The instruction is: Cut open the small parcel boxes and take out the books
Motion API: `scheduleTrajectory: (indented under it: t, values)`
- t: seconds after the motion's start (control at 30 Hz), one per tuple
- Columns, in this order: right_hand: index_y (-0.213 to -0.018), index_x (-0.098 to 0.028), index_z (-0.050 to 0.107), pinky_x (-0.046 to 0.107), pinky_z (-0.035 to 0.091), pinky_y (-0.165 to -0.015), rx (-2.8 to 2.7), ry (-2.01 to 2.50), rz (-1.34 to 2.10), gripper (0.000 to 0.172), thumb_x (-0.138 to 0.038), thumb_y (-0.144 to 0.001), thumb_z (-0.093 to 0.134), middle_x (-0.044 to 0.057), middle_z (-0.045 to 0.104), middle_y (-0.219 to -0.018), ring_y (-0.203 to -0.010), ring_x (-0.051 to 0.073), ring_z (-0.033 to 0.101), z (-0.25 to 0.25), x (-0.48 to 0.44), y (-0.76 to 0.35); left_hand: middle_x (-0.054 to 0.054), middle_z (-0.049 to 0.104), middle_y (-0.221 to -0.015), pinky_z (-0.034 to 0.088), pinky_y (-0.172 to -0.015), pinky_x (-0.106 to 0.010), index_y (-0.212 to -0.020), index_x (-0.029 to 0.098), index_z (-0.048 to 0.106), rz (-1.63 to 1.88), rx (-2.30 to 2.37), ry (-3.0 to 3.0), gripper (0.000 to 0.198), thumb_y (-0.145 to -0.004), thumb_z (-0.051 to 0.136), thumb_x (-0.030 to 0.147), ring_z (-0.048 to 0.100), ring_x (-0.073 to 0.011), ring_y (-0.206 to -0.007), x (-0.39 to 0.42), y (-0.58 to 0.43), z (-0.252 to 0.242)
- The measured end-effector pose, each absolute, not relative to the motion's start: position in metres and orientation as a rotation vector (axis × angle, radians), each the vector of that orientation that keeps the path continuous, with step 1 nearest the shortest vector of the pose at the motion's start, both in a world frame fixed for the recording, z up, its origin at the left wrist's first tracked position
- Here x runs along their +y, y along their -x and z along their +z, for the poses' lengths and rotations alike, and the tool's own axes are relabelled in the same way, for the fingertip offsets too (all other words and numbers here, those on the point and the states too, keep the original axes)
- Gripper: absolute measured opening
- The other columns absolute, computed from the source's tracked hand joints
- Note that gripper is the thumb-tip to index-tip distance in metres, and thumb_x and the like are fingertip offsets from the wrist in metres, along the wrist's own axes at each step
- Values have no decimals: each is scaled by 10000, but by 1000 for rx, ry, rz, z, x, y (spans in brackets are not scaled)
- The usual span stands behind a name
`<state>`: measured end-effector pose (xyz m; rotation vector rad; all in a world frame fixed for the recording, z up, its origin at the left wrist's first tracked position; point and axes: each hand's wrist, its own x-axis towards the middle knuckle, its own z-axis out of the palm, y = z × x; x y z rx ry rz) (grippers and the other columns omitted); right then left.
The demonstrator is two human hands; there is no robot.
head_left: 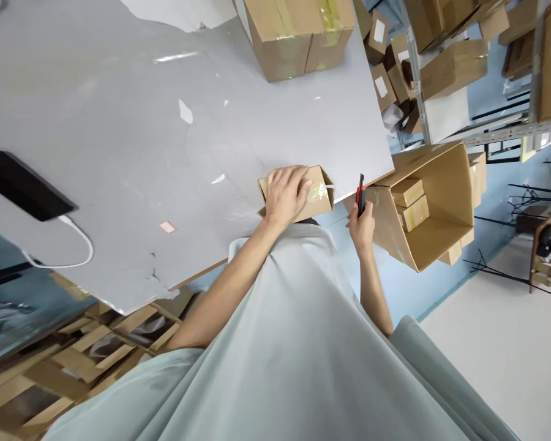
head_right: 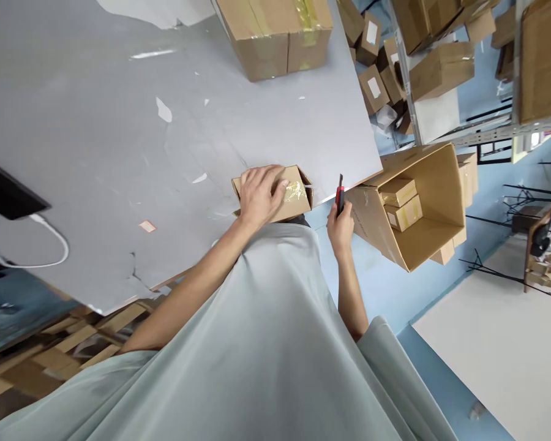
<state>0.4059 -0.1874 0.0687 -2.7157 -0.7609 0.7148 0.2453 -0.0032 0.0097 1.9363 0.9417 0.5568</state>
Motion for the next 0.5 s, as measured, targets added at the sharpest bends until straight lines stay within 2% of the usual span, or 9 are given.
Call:
scheduleTrajectory:
  t: [0.07, 0.1, 0.17, 0.23, 0.4, 0.5]
  values:
    - [-1384, -176, 566, 308, 583, -815, -618, 2679, 768, 454, -543, -1178, 396, 90, 819, -947, -742, 226, 767, 27, -177, -432, -158, 753, -1459, 396, -1278, -544, -1426, 251, 724, 561, 988, -1940, 516, -1164, 430, 586, 658, -350, -1381, 1, -236, 9]
    - [-1331, -178, 584, 320, 586, -857, -608, 2671, 786, 420, -531, -1168, 425, 102, 817, -971, -810, 238, 779, 6, -169, -443, -159, 756, -1448, 397, -1284, -542, -1429, 245, 720, 564, 1020, -1947, 524, -1166, 424, 588, 659, -347, -1379, 2, -229, 7]
    - [-1230, -176, 635, 369, 582, -962, -666, 2681, 776, 348, -480, -1123, 503, 173, 806, -1128, -1029, 293, 774, -32, -153, -460, -157, 756, -1436, 394, -1301, -541, -1445, 236, 710, 574, 1098, -1975, 540, -1168, 415, 592, 658, -340, -1388, 3, -212, 3]
    - [-1177, -167, 671, 431, 568, -1042, -719, 2671, 783, 303, -418, -1073, 538, 226, 774, -1227, -1150, 340, 727, -65, -139, -470, -155, 749, -1440, 384, -1321, -544, -1466, 234, 703, 577, 1180, -2006, 551, -1169, 402, 588, 653, -332, -1408, 0, -190, -3]
    - [-1172, -143, 712, 531, 551, -1124, -889, 2622, 860, 306, -312, -1003, 522, 238, 754, -1209, -1184, 360, 683, -114, -115, -479, -173, 707, -1498, 368, -1339, -587, -1500, 253, 709, 547, 1331, -2000, 609, -1140, 433, 659, 607, -364, -1491, -19, -135, -11]
    - [-1259, -108, 711, 603, 488, -1219, -997, 2592, 820, 369, -289, -997, 525, 298, 704, -1359, -1337, 394, 637, -120, -104, -479, -194, 645, -1584, 365, -1344, -594, -1529, 253, 692, 535, 1544, -1904, 737, -1087, 460, 796, 540, -394, -1562, -30, -110, -15]
